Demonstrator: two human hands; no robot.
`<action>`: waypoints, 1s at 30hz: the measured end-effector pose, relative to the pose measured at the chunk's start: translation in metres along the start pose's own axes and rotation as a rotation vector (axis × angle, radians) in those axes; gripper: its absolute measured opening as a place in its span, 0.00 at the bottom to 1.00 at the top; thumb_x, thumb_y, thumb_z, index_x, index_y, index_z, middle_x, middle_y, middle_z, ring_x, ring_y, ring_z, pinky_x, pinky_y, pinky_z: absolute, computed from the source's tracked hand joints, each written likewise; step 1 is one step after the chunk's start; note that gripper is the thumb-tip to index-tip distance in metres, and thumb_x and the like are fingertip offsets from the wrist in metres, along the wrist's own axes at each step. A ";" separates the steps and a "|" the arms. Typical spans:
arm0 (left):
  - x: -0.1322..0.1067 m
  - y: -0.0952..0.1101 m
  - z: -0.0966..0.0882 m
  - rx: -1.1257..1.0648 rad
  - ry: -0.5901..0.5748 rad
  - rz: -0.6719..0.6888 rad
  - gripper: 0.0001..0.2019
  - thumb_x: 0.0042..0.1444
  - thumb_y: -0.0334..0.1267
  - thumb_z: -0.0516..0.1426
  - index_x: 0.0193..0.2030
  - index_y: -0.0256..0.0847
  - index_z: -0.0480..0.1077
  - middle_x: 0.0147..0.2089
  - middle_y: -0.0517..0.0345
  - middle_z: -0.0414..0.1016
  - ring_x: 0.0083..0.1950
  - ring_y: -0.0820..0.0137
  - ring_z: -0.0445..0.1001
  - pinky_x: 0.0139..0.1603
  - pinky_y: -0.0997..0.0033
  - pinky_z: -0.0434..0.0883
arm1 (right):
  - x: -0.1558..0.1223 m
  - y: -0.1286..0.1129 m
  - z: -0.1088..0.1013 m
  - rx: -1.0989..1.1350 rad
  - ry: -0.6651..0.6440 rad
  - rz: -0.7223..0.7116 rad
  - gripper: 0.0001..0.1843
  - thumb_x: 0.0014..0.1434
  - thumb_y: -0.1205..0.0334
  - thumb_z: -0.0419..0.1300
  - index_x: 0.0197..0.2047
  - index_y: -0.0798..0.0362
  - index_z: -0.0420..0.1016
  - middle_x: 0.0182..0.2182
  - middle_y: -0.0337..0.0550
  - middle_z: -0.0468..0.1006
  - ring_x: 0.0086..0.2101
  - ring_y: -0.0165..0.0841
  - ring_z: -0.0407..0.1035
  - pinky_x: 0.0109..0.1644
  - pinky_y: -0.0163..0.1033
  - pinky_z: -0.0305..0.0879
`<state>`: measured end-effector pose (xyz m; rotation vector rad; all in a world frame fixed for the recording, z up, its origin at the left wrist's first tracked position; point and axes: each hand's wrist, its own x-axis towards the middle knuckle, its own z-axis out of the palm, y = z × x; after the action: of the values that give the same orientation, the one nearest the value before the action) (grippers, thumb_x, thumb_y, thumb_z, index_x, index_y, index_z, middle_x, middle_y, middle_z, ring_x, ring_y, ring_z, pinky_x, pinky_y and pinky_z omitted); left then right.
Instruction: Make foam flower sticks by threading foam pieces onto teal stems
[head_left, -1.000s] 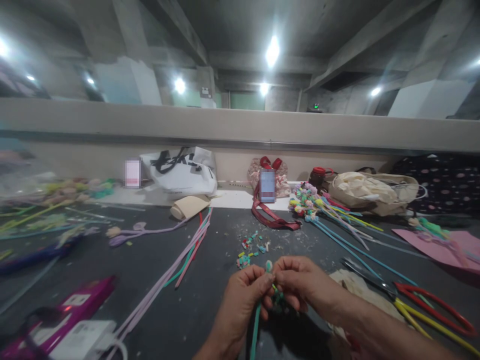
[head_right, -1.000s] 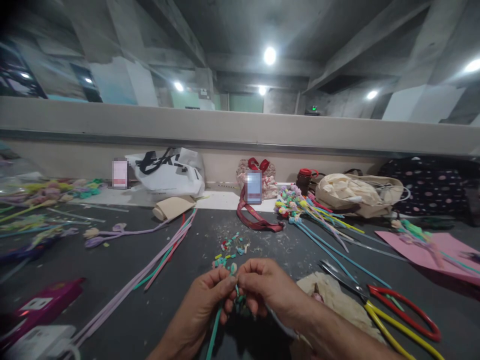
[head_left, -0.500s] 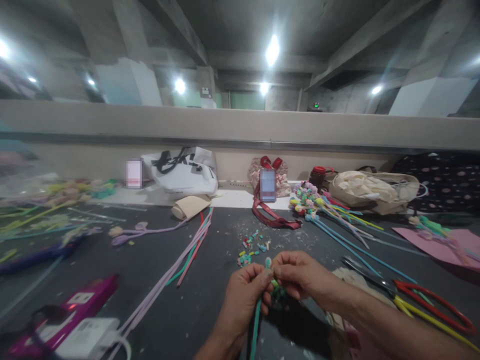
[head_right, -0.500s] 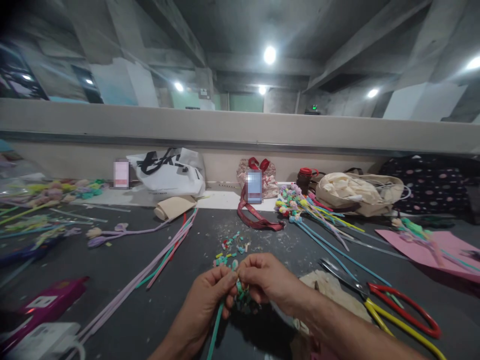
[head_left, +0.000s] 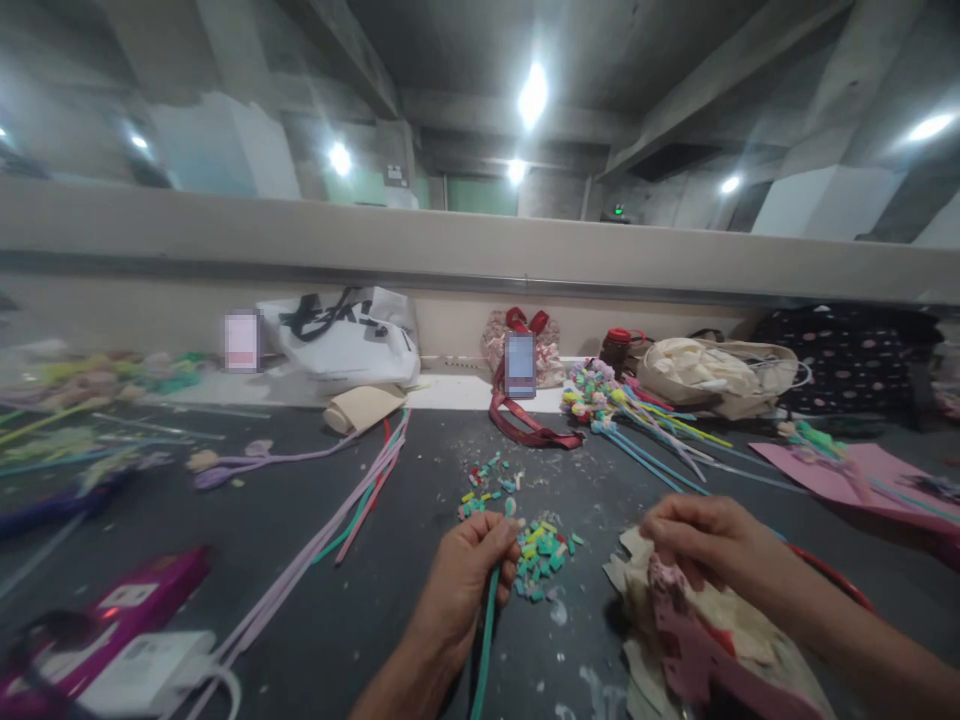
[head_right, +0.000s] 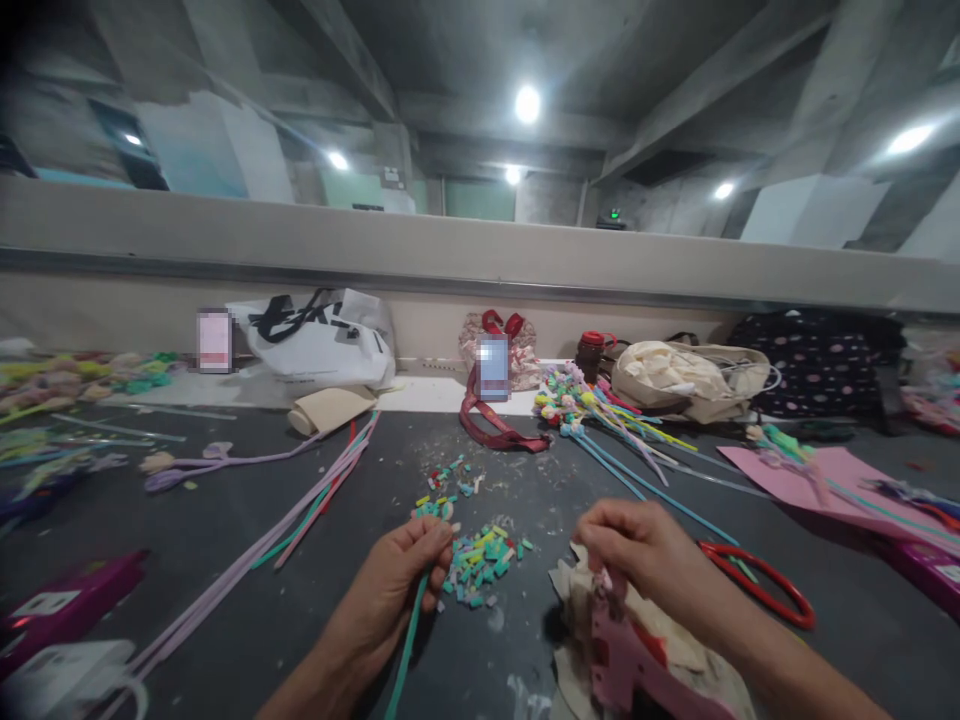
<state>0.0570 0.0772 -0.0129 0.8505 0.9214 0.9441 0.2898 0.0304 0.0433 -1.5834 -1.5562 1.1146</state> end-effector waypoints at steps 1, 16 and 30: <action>0.000 -0.001 0.000 0.012 -0.011 -0.006 0.13 0.44 0.43 0.57 0.22 0.37 0.61 0.14 0.68 0.61 0.13 0.85 0.54 0.13 0.86 0.54 | -0.009 0.010 -0.005 -0.040 -0.008 0.015 0.14 0.52 0.54 0.54 0.23 0.56 0.65 0.17 0.34 0.67 0.15 0.23 0.59 0.18 0.28 0.52; -0.006 -0.015 0.025 0.134 -0.117 -0.060 0.14 0.43 0.44 0.57 0.21 0.36 0.61 0.15 0.65 0.66 0.11 0.84 0.58 0.11 0.86 0.52 | -0.064 0.075 0.006 -0.892 0.168 -0.185 0.15 0.45 0.62 0.55 0.40 0.47 0.69 0.38 0.44 0.71 0.35 0.37 0.68 0.36 0.37 0.63; 0.011 -0.040 0.090 -0.050 -0.161 -0.167 0.13 0.40 0.43 0.59 0.26 0.37 0.61 0.32 0.50 0.74 0.26 0.72 0.73 0.17 0.81 0.62 | -0.053 0.077 -0.021 0.054 -0.002 0.034 0.13 0.45 0.54 0.55 0.31 0.54 0.72 0.28 0.39 0.73 0.32 0.37 0.66 0.34 0.35 0.62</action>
<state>0.1537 0.0565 -0.0186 0.7822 0.8129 0.7400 0.3462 -0.0261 -0.0093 -1.5787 -1.4929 1.1681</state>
